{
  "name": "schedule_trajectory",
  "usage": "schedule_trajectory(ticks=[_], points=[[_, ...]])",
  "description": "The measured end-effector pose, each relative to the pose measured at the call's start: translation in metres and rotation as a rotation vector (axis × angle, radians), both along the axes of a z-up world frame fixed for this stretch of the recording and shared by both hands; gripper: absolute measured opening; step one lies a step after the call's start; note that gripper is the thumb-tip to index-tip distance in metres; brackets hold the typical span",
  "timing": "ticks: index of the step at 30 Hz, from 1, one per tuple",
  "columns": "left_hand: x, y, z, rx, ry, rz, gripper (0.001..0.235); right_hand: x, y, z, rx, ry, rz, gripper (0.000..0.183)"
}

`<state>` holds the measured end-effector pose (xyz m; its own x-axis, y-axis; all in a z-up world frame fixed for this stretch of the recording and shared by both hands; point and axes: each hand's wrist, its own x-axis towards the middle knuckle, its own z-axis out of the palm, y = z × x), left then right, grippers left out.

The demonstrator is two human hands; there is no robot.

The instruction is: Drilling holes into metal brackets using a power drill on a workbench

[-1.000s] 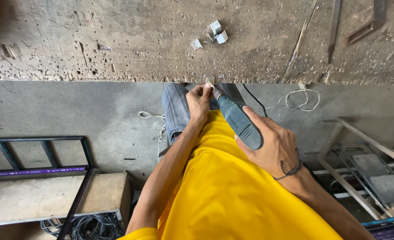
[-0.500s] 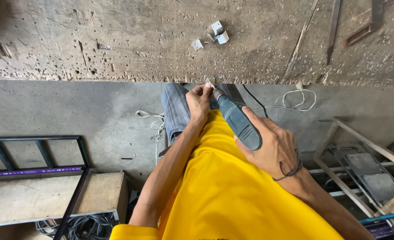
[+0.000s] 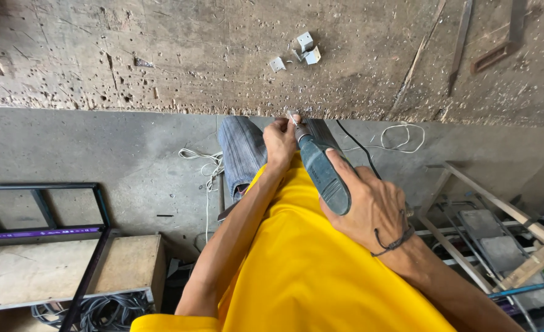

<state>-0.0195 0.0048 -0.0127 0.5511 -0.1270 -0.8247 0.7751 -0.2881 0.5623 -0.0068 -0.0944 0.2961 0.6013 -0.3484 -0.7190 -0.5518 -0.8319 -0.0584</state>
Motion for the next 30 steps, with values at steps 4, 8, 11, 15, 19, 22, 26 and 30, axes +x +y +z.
schedule_trajectory(ticks=[4,8,11,15,19,22,26,30], points=[[-0.002,-0.005,-0.008,0.066,0.009,-0.129,0.041,0.017,0.007,0.004,-0.019,0.078,0.05,0.083],[0.012,-0.012,0.024,0.055,0.032,-0.111,0.04,0.023,0.011,0.002,-0.035,0.1,0.072,0.084],[0.027,-0.017,0.043,0.037,0.044,-0.093,0.041,0.028,0.012,0.0,-0.019,0.091,0.04,0.084],[0.02,-0.015,0.034,0.044,0.038,-0.089,0.041,0.026,0.008,-0.003,-0.053,0.106,0.064,0.086],[0.0,-0.01,-0.004,0.063,0.008,-0.092,0.043,0.03,0.006,-0.002,-0.062,0.099,0.04,0.084],[0.005,-0.01,0.012,0.084,0.013,-0.105,0.043,0.03,0.005,-0.003,-0.058,0.097,0.026,0.084],[0.01,-0.011,0.021,0.069,0.02,-0.087,0.044,0.033,0.009,-0.003,-0.032,0.11,0.005,0.086],[-0.002,-0.01,0.004,0.071,0.006,-0.092,0.045,0.036,0.008,0.0,-0.025,0.116,0.031,0.087]])
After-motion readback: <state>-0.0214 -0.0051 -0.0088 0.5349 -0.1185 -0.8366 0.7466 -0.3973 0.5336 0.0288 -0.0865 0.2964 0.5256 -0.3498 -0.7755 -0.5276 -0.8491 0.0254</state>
